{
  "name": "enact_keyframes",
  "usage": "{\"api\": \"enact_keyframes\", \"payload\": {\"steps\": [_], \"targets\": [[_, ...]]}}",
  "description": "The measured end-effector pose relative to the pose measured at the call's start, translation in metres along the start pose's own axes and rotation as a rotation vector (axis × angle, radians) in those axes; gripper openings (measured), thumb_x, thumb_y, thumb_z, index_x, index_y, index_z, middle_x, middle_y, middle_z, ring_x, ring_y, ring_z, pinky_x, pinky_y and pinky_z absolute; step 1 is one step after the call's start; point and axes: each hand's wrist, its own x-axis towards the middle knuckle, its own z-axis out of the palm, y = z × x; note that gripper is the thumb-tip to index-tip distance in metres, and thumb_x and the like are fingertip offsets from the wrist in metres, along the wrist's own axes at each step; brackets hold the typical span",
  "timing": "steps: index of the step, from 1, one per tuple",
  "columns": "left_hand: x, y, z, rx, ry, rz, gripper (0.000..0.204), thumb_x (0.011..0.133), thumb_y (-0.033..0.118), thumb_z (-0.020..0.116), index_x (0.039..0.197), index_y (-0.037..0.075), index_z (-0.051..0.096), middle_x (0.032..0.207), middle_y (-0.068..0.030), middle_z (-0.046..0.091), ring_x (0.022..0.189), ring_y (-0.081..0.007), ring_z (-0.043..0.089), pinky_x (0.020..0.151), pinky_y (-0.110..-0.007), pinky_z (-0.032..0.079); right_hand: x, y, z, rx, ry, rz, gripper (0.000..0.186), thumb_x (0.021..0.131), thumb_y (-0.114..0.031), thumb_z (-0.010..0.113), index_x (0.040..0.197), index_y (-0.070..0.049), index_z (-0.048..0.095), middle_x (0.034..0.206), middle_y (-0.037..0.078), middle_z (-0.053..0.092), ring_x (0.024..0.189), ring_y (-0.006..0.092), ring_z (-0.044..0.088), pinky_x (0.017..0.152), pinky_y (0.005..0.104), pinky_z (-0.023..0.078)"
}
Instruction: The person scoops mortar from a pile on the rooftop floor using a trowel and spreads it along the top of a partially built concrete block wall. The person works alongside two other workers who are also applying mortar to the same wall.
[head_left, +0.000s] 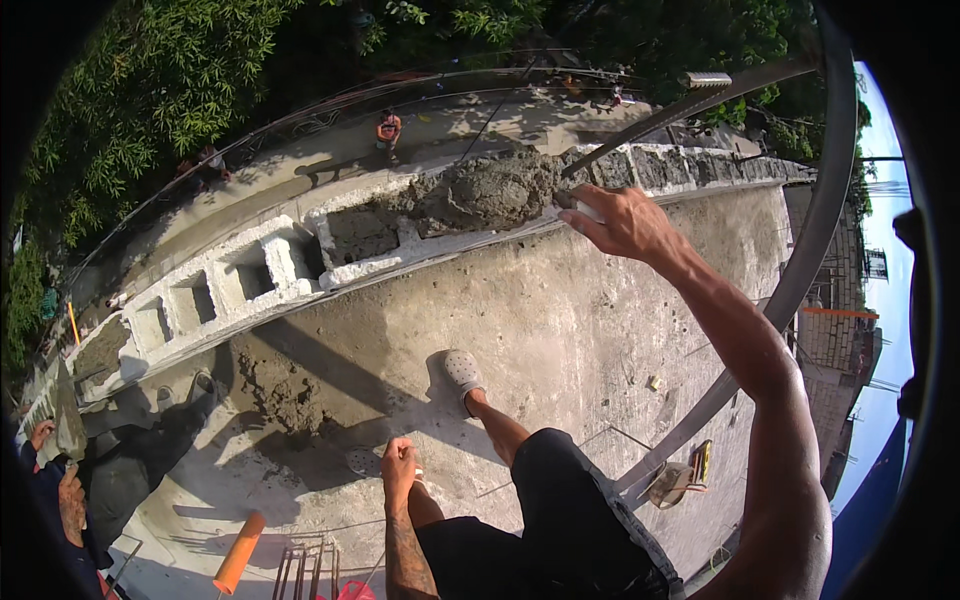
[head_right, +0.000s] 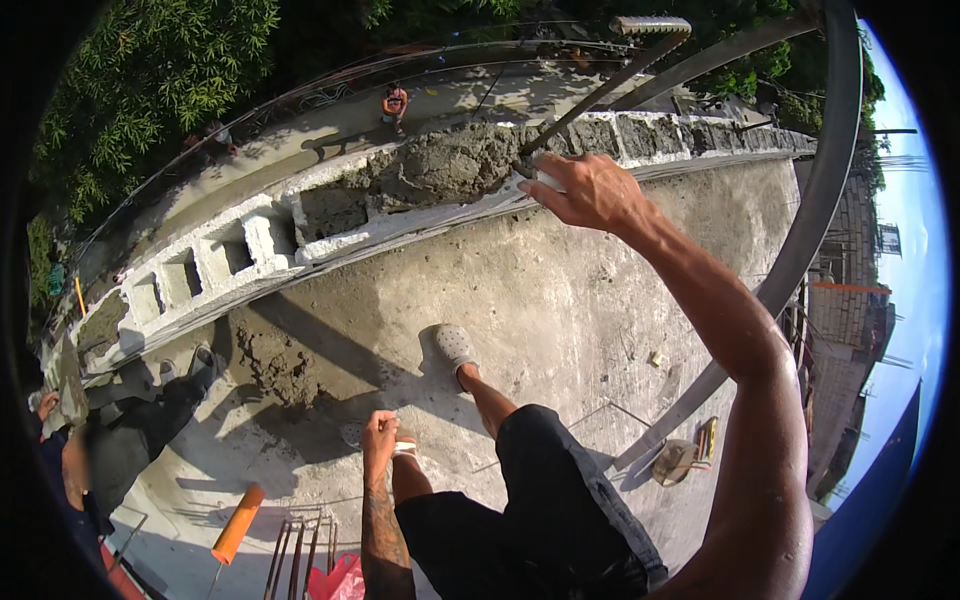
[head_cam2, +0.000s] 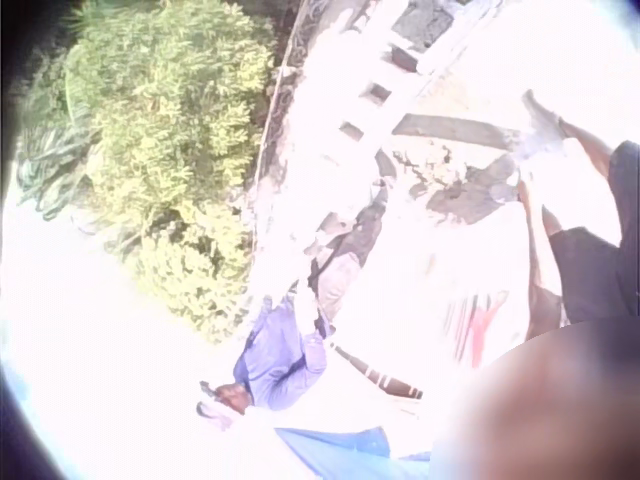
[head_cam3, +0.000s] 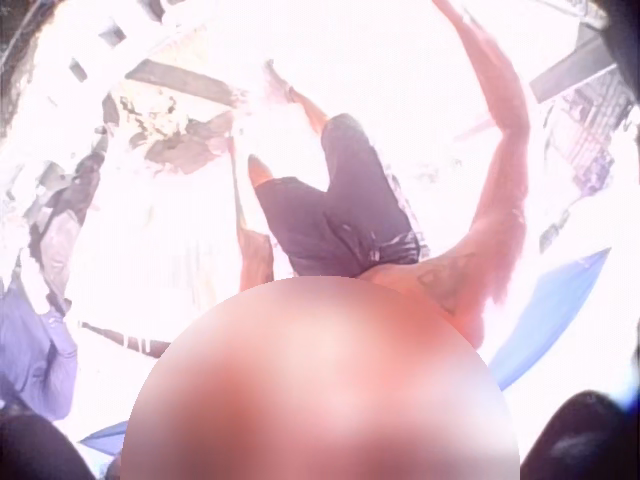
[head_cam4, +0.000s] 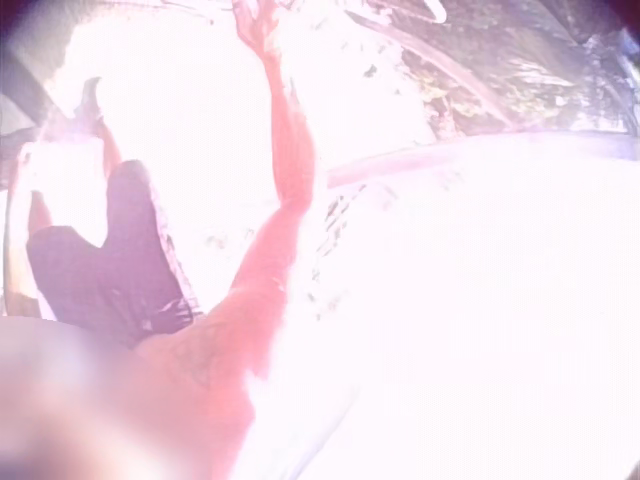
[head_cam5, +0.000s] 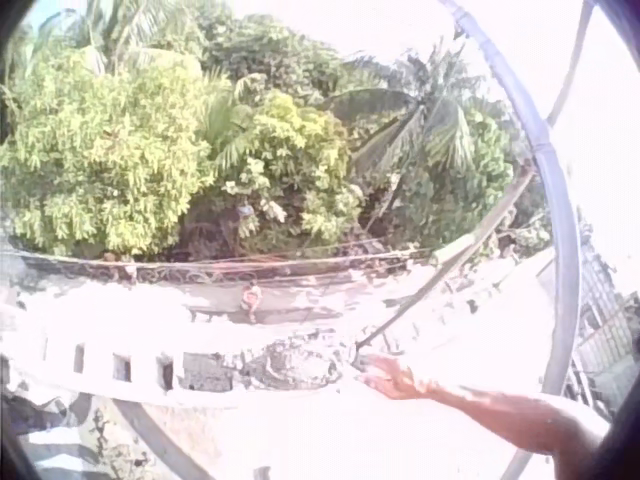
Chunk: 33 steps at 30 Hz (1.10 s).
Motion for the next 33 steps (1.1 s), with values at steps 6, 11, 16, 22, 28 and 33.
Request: {"api": "enact_keyframes", "payload": {"steps": [6,11,16,22,28,33], "targets": [[-0.006,0.052,0.002,0.029,0.023,0.041,0.02,0.087,0.011,0.059,0.102,-0.001,0.059,0.088,-0.0142,0.065,0.082,-0.0253,0.064,0.072,-0.036,0.049,-0.019,0.011,0.03,-0.164,0.33,-0.005,0.037,0.089,-0.035,0.062,0.114,-0.007,0.062,0.095,0.015,0.068,0.08,0.0295,0.067,0.062,0.038,0.054],[-0.028,0.044,0.006,0.09,0.064,-0.019,0.015,0.087,0.008,0.059,0.1,0.0,0.057,0.09,-0.0156,0.064,0.086,-0.0289,0.064,0.073,-0.039,0.051,-0.081,-0.039,-0.071,-0.206,0.01,0.254,0.04,0.087,-0.013,0.061,0.127,-0.012,0.058,0.089,0.011,0.058,0.083,0.0278,0.06,0.07,0.039,0.049],[-0.022,0.052,0.038,0.136,-0.003,-0.014,0.016,0.085,0.009,0.063,0.098,0.001,0.059,0.092,-0.0165,0.065,0.085,-0.0315,0.061,0.075,-0.041,0.049,-0.035,-0.063,-0.089,-0.335,-0.11,0.179,0.048,0.083,0.002,0.053,0.129,-0.011,0.056,0.092,0.012,0.054,0.088,0.029,0.055,0.076,0.0397,0.047],[-0.038,0.061,0.039,0.066,0.083,0.117,0.016,0.087,0.006,0.05,0.099,0.0,0.059,0.091,-0.0173,0.065,0.086,-0.0308,0.063,0.077,-0.039,0.049,-0.042,-0.072,-0.126,-0.299,-0.192,0.294,0.049,0.08,0.004,0.051,0.127,-0.008,0.057,0.089,0.014,0.054,0.087,0.0288,0.055,0.075,0.0397,0.047],[-0.039,0.065,0.016,0.096,0.14,0.004,0.016,0.087,0.007,0.051,0.098,-0.001,0.059,0.097,-0.0168,0.066,0.087,-0.0319,0.065,0.077,-0.038,0.051,-0.042,-0.055,-0.071,-0.137,-0.202,0.184,0.045,0.082,0.003,0.049,0.125,-0.006,0.057,0.088,0.019,0.057,0.086,0.0338,0.056,0.072,0.0412,0.048],[-0.056,0.07,0.018,-0.064,0.188,0.029,0.013,0.088,0.008,0.055,0.097,0.001,0.059,0.097,-0.0139,0.066,0.085,-0.0275,0.066,0.075,-0.036,0.051,-0.079,-0.048,-0.078,0.019,-0.116,0.584,0.039,0.084,-0.011,0.06,0.123,-0.005,0.057,0.092,0.018,0.064,0.084,0.0335,0.064,0.073,0.0399,0.049]]}}
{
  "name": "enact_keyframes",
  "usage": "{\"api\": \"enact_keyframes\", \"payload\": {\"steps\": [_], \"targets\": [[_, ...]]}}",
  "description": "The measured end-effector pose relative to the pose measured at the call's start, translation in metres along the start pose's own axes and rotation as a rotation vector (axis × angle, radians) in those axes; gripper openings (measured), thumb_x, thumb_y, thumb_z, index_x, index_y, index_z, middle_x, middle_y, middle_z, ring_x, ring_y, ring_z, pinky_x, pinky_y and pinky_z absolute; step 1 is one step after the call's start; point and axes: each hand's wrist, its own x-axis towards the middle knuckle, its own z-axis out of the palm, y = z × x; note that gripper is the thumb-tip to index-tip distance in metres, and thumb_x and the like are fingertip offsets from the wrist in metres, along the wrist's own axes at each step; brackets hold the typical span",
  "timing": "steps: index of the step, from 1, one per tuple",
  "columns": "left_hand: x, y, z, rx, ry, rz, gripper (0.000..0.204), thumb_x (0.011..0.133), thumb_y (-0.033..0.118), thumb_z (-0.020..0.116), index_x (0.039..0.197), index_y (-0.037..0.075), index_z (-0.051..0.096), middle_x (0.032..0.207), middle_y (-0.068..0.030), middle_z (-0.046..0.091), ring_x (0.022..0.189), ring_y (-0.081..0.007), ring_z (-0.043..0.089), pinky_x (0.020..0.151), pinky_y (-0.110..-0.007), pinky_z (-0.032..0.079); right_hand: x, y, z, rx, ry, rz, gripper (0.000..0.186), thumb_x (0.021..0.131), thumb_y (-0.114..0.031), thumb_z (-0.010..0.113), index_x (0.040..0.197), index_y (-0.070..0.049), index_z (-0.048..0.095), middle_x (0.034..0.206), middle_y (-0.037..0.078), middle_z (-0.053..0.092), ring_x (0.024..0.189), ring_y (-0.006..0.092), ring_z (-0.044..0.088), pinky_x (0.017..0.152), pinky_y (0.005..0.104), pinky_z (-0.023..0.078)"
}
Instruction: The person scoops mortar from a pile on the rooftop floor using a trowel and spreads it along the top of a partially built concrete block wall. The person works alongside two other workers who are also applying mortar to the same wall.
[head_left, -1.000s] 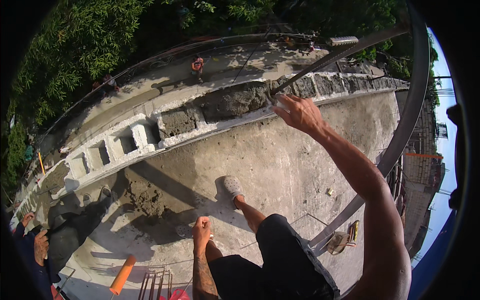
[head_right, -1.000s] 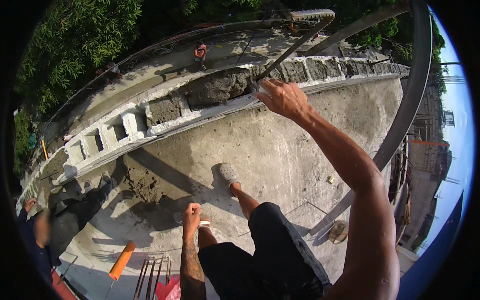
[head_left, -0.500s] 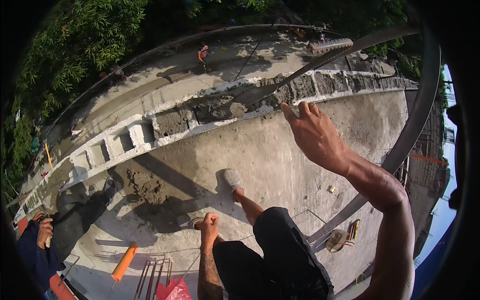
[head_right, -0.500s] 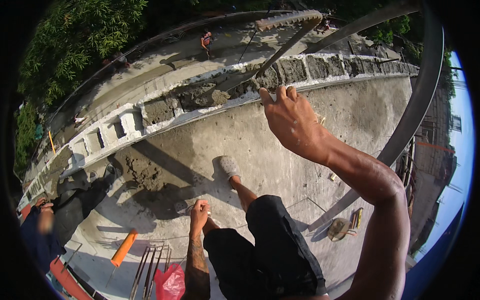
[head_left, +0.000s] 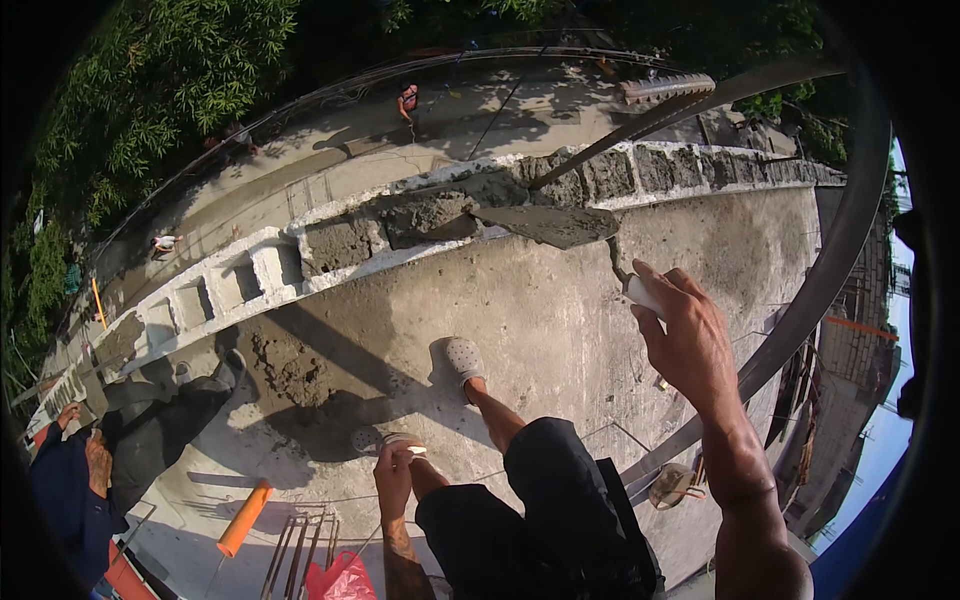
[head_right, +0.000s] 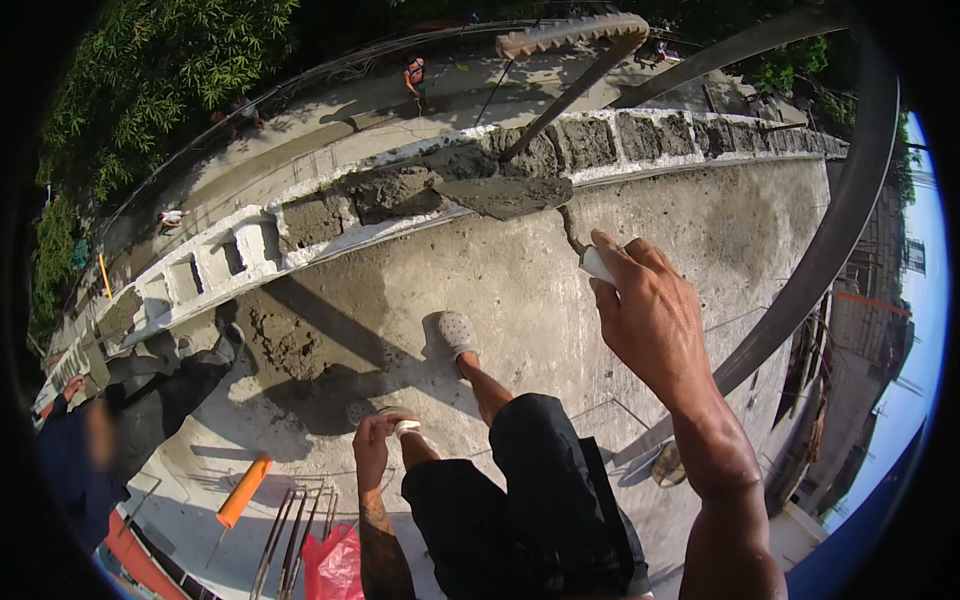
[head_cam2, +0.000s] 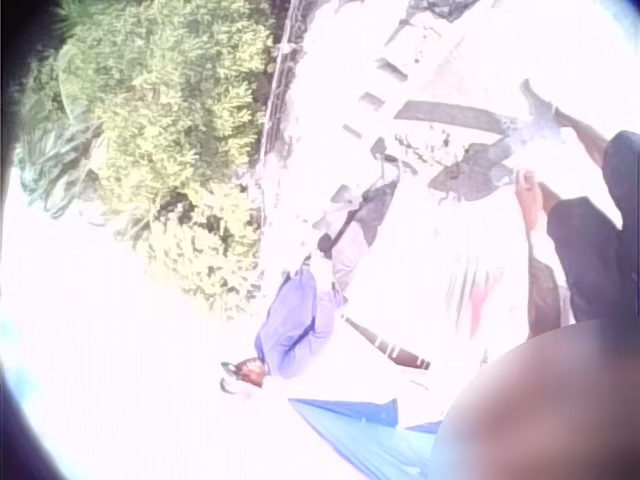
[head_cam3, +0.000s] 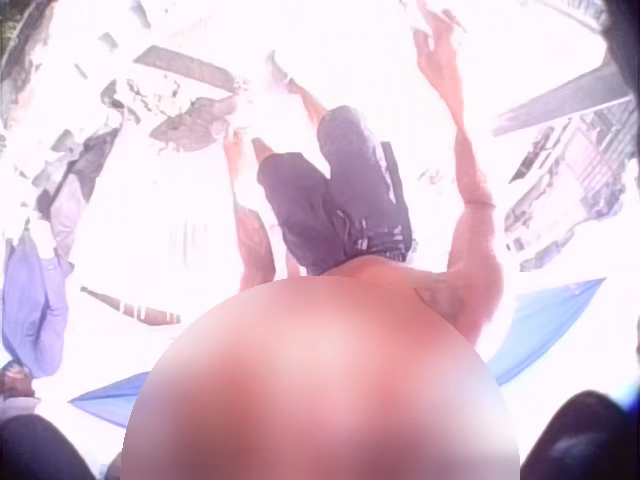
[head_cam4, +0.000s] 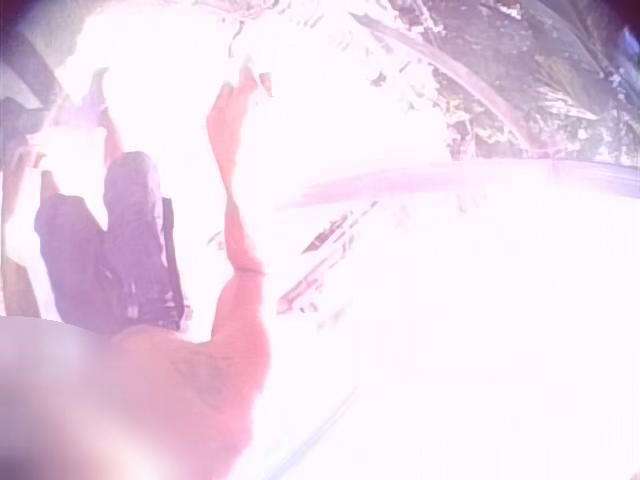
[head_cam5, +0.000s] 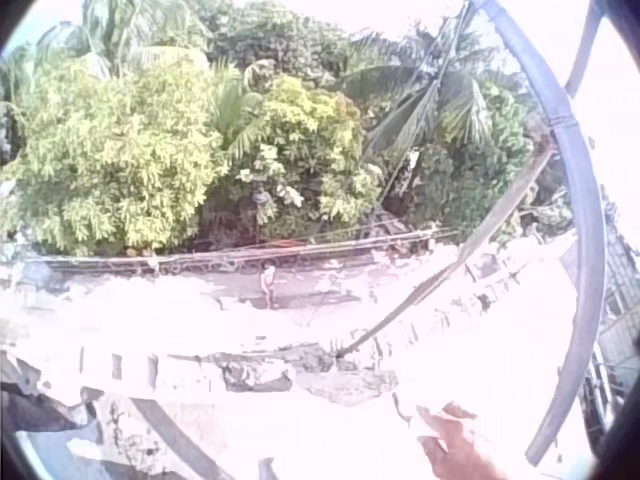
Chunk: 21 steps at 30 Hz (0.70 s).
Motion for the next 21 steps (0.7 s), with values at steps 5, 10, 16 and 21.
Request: {"api": "enact_keyframes", "payload": {"steps": [5,10,16,21], "targets": [[0.002,0.0,0.007,0.127,-0.114,0.053,0.014,0.088,0.01,0.055,0.099,0.003,0.059,0.099,-0.0145,0.067,0.089,-0.0302,0.066,0.077,-0.036,0.052,-0.005,0.007,0.055,0.421,0.033,-0.088,0.035,0.087,-0.015,0.059,0.117,0.002,0.056,0.1,0.025,0.063,0.09,0.0425,0.062,0.079,0.0441,0.048],[0.002,0.016,0.013,0.083,-0.089,-0.036,0.015,0.09,0.011,0.053,0.101,0.003,0.059,0.096,-0.0165,0.067,0.089,-0.0329,0.066,0.075,-0.038,0.052,-0.001,-0.009,0.101,0.518,0.013,-0.035,0.038,0.086,-0.012,0.062,0.12,0.004,0.054,0.102,0.027,0.062,0.089,0.0422,0.064,0.075,0.0421,0.051],[-0.016,0.019,0.001,0.133,-0.036,0.022,0.018,0.092,0.016,0.053,0.104,0.004,0.06,0.093,-0.0188,0.067,0.088,-0.0332,0.067,0.074,-0.04,0.052,0.001,-0.001,0.087,0.432,-0.028,-0.049,0.032,0.091,-0.015,0.056,0.116,0.006,0.057,0.084,0.023,0.066,0.073,0.0396,0.065,0.063,0.0386,0.05],[-0.018,-0.003,-0.003,0.142,0.013,-0.081,0.019,0.088,0.016,0.053,0.101,0.005,0.061,0.086,-0.0166,0.068,0.078,-0.0338,0.068,0.073,-0.043,0.053,0.007,0.007,0.097,0.246,0.135,0.189,0.036,0.093,-0.019,0.053,0.118,0.008,0.054,0.089,0.028,0.065,0.081,0.0422,0.066,0.067,0.0423,0.052]]}}
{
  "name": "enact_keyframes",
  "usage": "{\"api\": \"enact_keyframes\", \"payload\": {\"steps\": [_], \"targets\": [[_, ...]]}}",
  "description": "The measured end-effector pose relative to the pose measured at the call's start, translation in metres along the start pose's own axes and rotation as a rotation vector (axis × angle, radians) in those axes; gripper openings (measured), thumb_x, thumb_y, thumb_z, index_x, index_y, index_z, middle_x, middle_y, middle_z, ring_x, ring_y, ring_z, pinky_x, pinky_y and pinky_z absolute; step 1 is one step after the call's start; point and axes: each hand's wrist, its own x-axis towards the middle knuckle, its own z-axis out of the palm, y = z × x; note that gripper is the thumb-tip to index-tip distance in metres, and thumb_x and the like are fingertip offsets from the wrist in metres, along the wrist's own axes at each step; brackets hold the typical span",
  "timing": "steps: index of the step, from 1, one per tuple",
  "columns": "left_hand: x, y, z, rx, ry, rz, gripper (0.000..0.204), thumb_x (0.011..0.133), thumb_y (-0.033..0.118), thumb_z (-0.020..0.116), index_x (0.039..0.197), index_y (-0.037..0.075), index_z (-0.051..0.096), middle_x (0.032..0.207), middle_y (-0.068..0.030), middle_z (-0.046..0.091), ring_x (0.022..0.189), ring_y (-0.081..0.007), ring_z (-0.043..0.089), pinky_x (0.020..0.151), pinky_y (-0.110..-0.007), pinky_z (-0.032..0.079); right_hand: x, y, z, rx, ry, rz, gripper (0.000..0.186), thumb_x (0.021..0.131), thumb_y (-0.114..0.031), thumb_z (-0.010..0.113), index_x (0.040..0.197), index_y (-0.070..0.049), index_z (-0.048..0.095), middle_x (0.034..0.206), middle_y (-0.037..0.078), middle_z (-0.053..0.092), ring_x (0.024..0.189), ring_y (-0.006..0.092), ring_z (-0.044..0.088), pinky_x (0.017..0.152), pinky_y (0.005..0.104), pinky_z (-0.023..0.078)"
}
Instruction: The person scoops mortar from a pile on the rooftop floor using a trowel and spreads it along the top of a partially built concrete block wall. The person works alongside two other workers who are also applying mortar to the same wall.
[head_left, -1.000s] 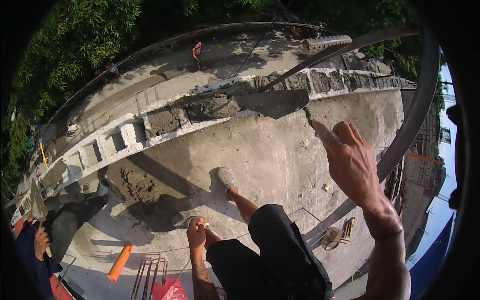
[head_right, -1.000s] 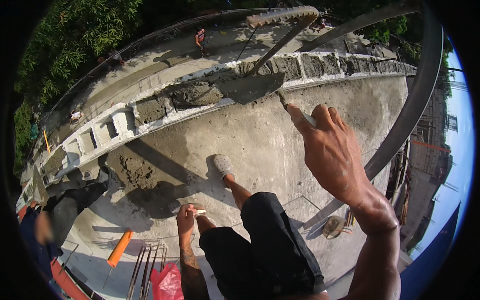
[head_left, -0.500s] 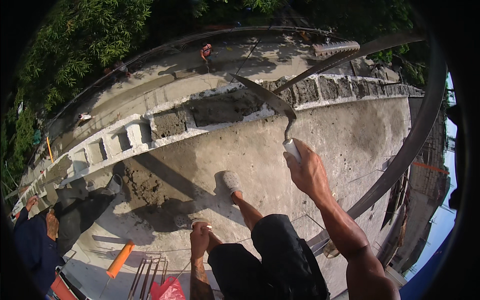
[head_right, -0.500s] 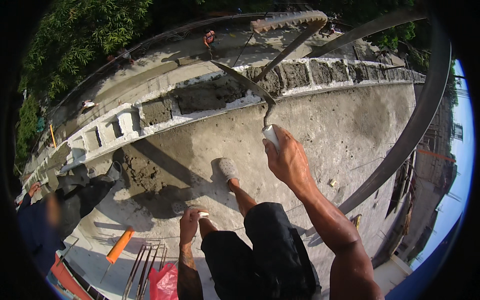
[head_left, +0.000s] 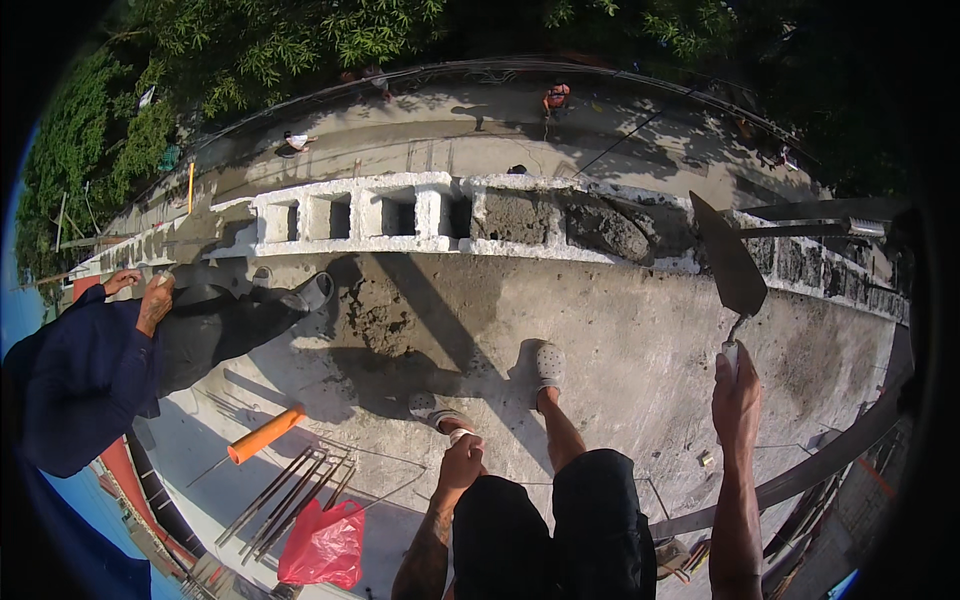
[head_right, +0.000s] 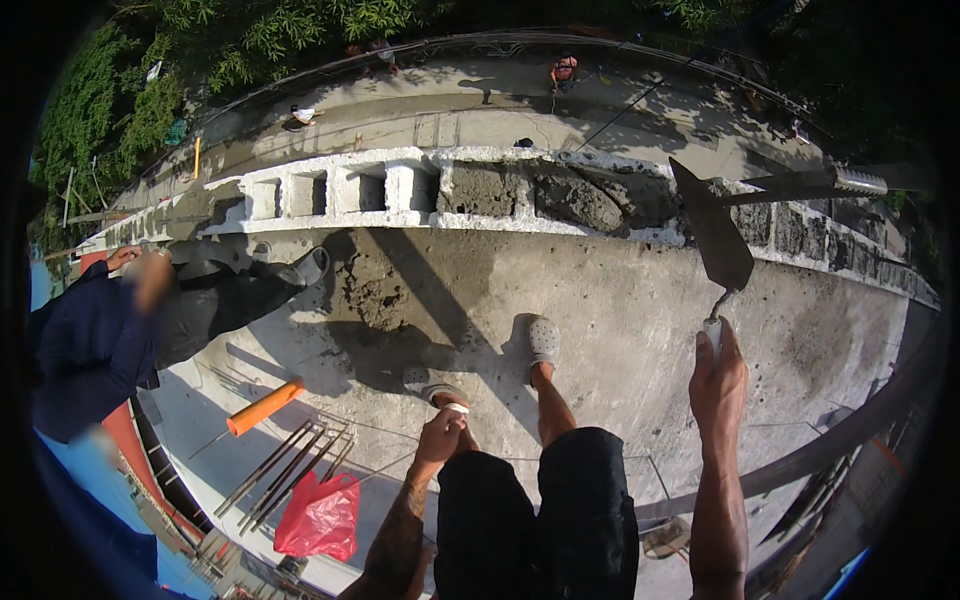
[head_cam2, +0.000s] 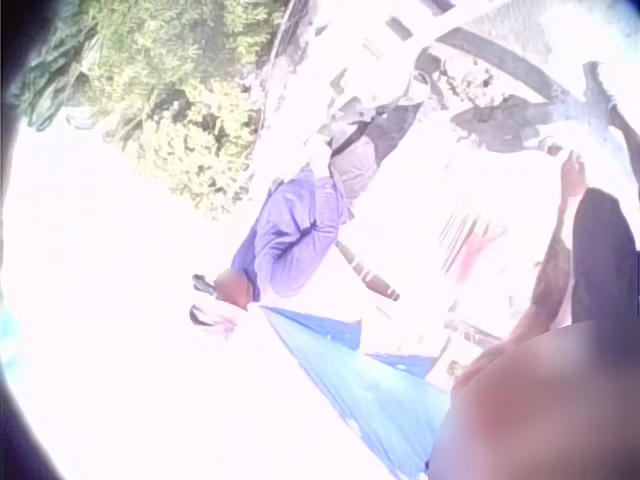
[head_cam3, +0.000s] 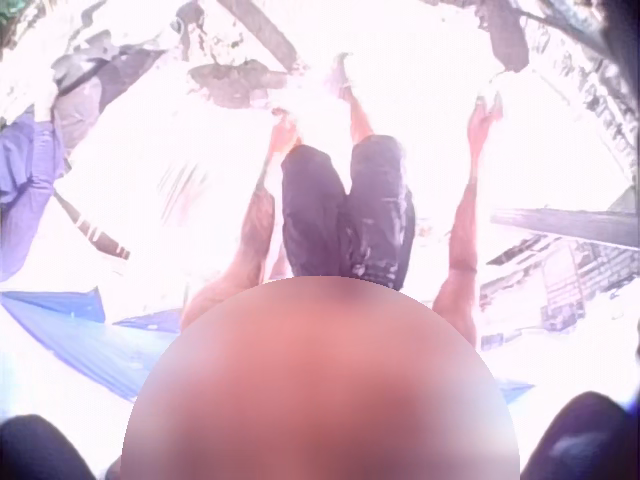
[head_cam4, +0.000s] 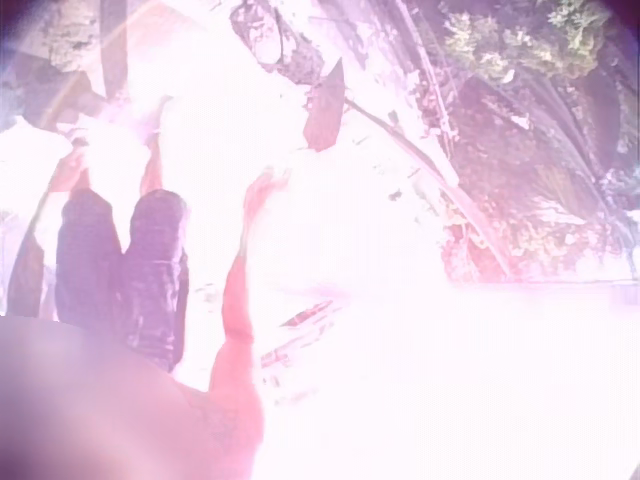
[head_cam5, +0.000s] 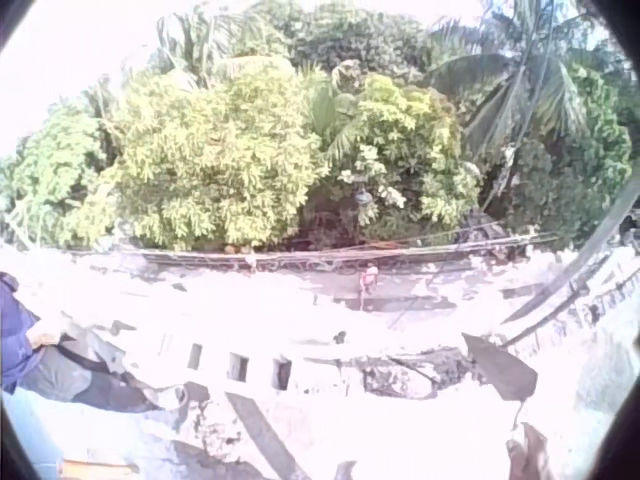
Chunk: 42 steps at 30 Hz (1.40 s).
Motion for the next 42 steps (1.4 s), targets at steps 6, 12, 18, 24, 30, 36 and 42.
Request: {"api": "enact_keyframes", "payload": {"steps": [6,12,18,24,30,36,42], "targets": [[0.009,0.004,0.016,-0.107,-0.1,0.028,0.019,0.087,0.009,0.044,0.099,0.001,0.057,0.09,-0.0181,0.067,0.087,-0.0285,0.068,0.07,-0.039,0.053,-0.006,-0.05,0.067,0.253,0.011,-0.271,0.032,0.091,-0.014,0.054,0.114,0.007,0.05,0.082,0.033,0.061,0.076,0.0491,0.062,0.063,0.0507,0.05],[0.012,0.008,0.017,-0.059,-0.148,0.127,0.014,0.089,0.003,0.054,0.103,0.001,0.056,0.093,-0.0155,0.066,0.089,-0.028,0.067,0.071,-0.037,0.052,0.015,-0.064,0.038,0.115,-0.173,-0.469,0.041,0.089,-0.012,0.055,0.126,0.003,0.046,0.094,0.033,0.062,0.083,0.0471,0.063,0.072,0.049,0.051],[0.017,-0.007,-0.003,-0.085,-0.082,0.012,0.016,0.089,0.007,0.05,0.101,0.001,0.058,0.094,-0.0166,0.067,0.09,-0.0334,0.066,0.075,-0.039,0.052,0.027,-0.007,-0.027,0.363,-0.498,0.077,0.039,0.097,-0.032,0.048,0.114,0.002,0.057,0.065,0.008,0.055,0.05,0.0164,0.052,0.047,0.0316,0.042],[0.014,-0.003,-0.006,-0.118,-0.057,0.024,0.017,0.088,0.004,0.051,0.102,0.0,0.058,0.091,-0.0168,0.067,0.09,-0.0309,0.067,0.074,-0.038,0.052,0.031,-0.043,0.018,0.733,-0.748,0.188,0.041,0.099,-0.038,0.046,0.113,-0.001,0.059,0.061,-0.001,0.046,0.044,0.0059,0.04,0.037,0.0228,0.032],[0.007,-0.003,0.007,-0.141,-0.032,0.085,0.012,0.089,0.001,0.054,0.1,0.0,0.056,0.088,-0.0137,0.066,0.083,-0.0247,0.067,0.065,-0.033,0.051,0.062,-0.14,0.043,0.431,-0.821,-0.168,0.036,0.098,-0.036,0.049,0.098,-0.002,0.06,0.06,0.001,0.047,0.046,0.0076,0.047,0.038,0.0259,0.039],[-0.003,-0.018,0.006,-0.111,-0.024,0.04,0.014,0.092,0.007,0.053,0.105,0.001,0.056,0.102,-0.0184,0.066,0.099,-0.0307,0.065,0.078,-0.039,0.052,0.024,-0.205,0.065,-0.018,-0.313,-0.778,0.033,0.092,-0.024,0.054,0.115,-0.001,0.056,0.087,0.023,0.066,0.073,0.0436,0.065,0.063,0.0472,0.053],[-0.006,-0.037,-0.01,-0.21,0.054,0.015,0.015,0.088,0.003,0.055,0.103,0.002,0.056,0.094,-0.0147,0.065,0.086,-0.0289,0.065,0.07,-0.036,0.051,-0.012,-0.204,0.084,0.048,-0.249,-0.722,0.042,0.09,-0.018,0.059,0.129,-0.006,0.053,0.102,0.022,0.065,0.08,0.0408,0.066,0.067,0.0443,0.055]]}}
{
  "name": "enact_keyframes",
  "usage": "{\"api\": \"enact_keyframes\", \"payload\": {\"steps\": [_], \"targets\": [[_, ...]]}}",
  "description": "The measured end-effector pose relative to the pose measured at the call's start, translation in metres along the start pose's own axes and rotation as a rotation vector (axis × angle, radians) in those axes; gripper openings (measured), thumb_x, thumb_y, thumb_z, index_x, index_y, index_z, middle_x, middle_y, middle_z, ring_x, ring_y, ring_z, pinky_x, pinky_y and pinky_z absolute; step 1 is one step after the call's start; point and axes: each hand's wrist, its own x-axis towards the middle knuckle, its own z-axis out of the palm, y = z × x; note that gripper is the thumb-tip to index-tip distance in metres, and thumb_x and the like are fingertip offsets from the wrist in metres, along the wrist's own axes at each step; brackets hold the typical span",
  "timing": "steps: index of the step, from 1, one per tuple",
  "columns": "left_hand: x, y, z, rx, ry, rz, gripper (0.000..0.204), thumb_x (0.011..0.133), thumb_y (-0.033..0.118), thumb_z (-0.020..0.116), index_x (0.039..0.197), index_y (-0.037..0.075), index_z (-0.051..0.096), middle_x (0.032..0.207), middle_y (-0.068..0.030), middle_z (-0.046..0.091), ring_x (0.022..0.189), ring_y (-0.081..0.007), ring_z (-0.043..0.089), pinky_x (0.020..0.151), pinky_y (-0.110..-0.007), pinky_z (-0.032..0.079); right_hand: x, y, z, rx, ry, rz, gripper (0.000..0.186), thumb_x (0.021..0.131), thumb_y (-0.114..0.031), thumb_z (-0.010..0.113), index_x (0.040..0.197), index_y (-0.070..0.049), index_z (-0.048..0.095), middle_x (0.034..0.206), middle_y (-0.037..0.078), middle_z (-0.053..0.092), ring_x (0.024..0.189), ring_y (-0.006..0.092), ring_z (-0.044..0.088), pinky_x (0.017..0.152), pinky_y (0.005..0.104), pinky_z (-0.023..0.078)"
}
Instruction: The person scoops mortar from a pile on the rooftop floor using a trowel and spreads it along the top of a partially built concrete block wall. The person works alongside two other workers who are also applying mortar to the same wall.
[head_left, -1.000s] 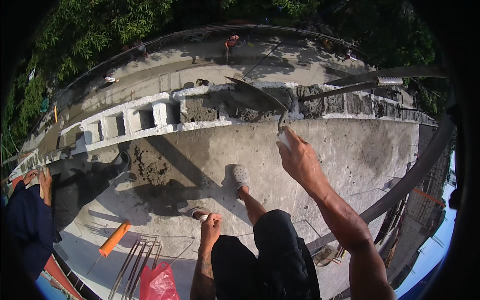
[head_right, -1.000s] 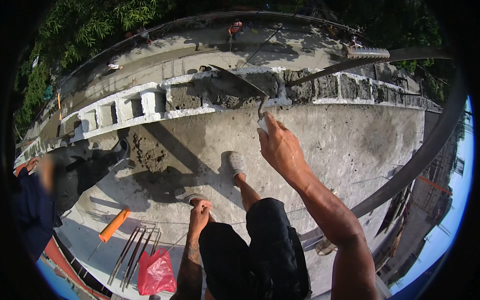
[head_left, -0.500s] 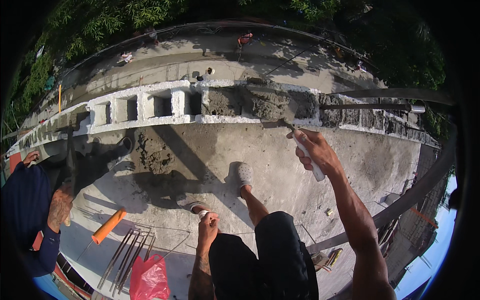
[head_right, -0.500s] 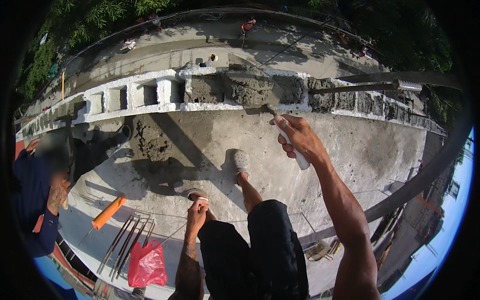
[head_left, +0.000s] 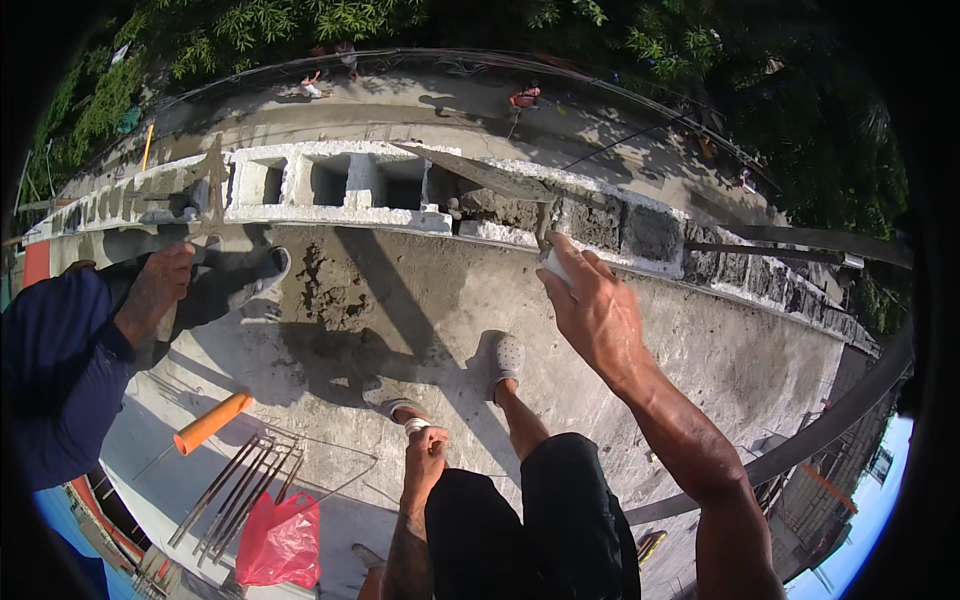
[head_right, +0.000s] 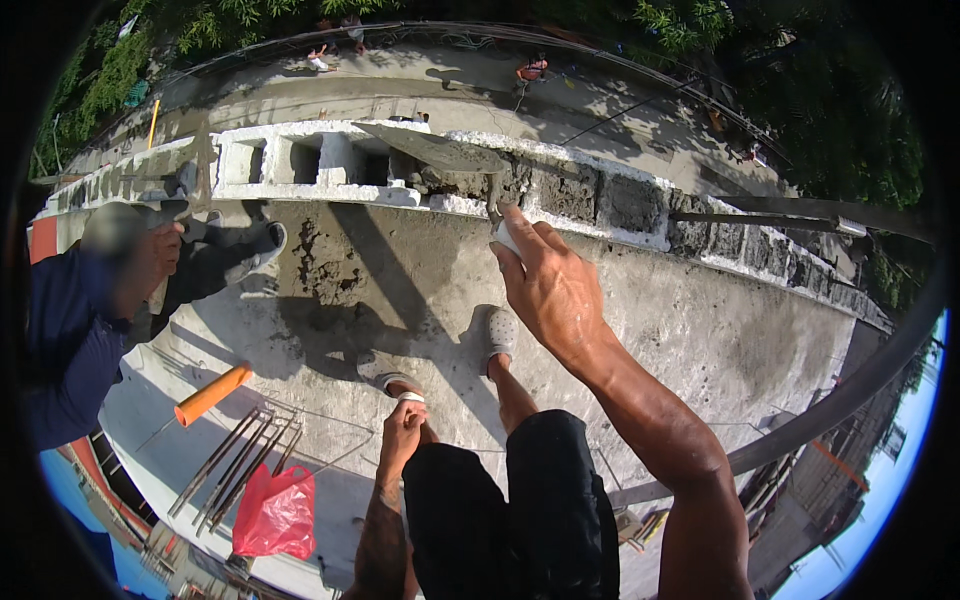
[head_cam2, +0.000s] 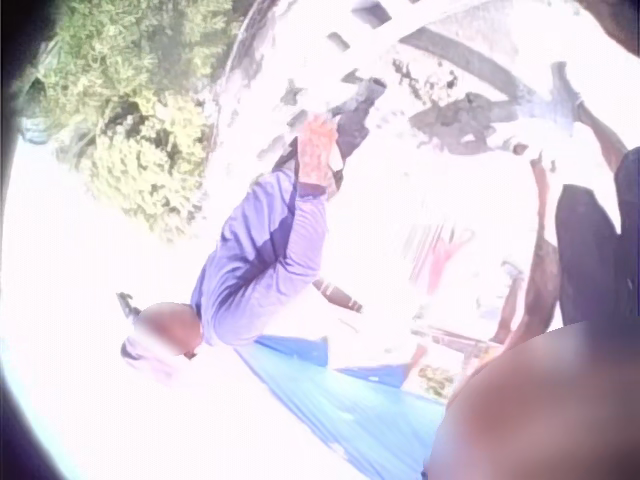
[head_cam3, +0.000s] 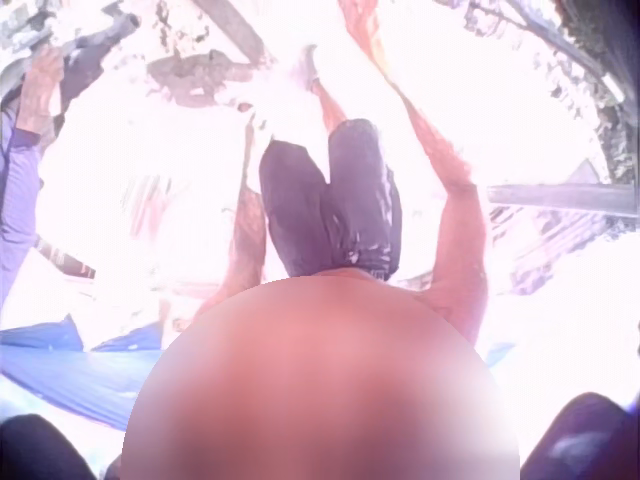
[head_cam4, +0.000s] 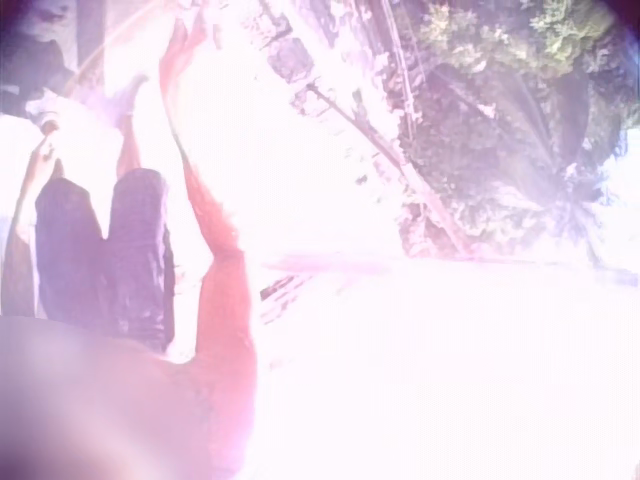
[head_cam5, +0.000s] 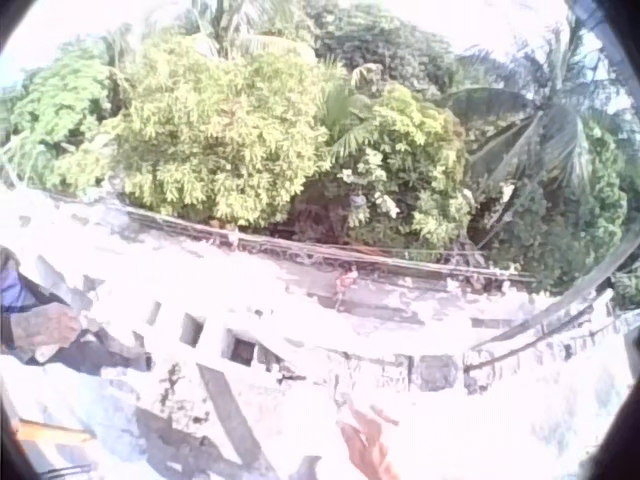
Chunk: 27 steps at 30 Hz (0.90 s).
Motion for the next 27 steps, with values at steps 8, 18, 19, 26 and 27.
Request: {"api": "enact_keyframes", "payload": {"steps": [8,18,19,26,27], "targets": [[-0.012,-0.028,-0.024,-0.012,-0.005,-0.11,0.013,0.091,0.005,0.053,0.102,0.001,0.058,0.096,-0.0151,0.067,0.093,-0.0279,0.068,0.077,-0.036,0.053,-0.043,-0.018,-0.002,0.546,0.022,0.281,0.035,0.096,-0.031,0.055,0.111,0.0,0.058,0.063,0.008,0.057,0.054,0.0163,0.057,0.049,0.032,0.045],[-0.015,-0.027,-0.035,-0.006,-0.003,-0.058,0.014,0.089,-0.001,0.052,0.102,-0.001,0.057,0.096,-0.0166,0.067,0.09,-0.0261,0.068,0.076,-0.035,0.054,-0.051,-0.04,0.072,1.7,-0.246,0.56,0.045,0.101,-0.036,0.039,0.109,0.006,0.054,0.053,0.002,0.04,0.035,0.0089,0.036,0.028,0.0235,0.031],[-0.016,-0.026,-0.035,-0.008,-0.003,-0.082,0.014,0.089,0.0,0.052,0.101,-0.001,0.057,0.095,-0.0169,0.067,0.09,-0.0268,0.068,0.076,-0.035,0.054,-0.058,-0.033,0.068,1.659,-0.24,0.57,0.045,0.101,-0.036,0.038,0.108,0.006,0.055,0.053,0.002,0.041,0.034,0.0086,0.037,0.027,0.0239,0.032],[-0.012,-0.021,-0.021,-0.019,-0.031,-0.043,0.012,0.09,0.006,0.054,0.1,0.001,0.057,0.095,-0.0162,0.068,0.089,-0.0303,0.068,0.076,-0.037,0.053,-0.057,0.008,0.061,1.51,-0.239,0.576,0.051,0.101,-0.04,0.036,0.11,0.008,0.052,0.051,-0.001,0.036,0.032,0.0068,0.033,0.025,0.0221,0.029],[-0.01,-0.021,-0.019,0.018,-0.056,-0.011,0.016,0.089,0.003,0.052,0.104,-0.002,0.052,0.097,-0.0185,0.067,0.087,-0.0245,0.068,0.07,-0.034,0.052,-0.048,0.009,0.064,1.507,-0.283,0.548,0.051,0.101,-0.04,0.036,0.11,0.008,0.053,0.051,-0.001,0.036,0.032,0.0071,0.034,0.025,0.0226,0.029]]}}
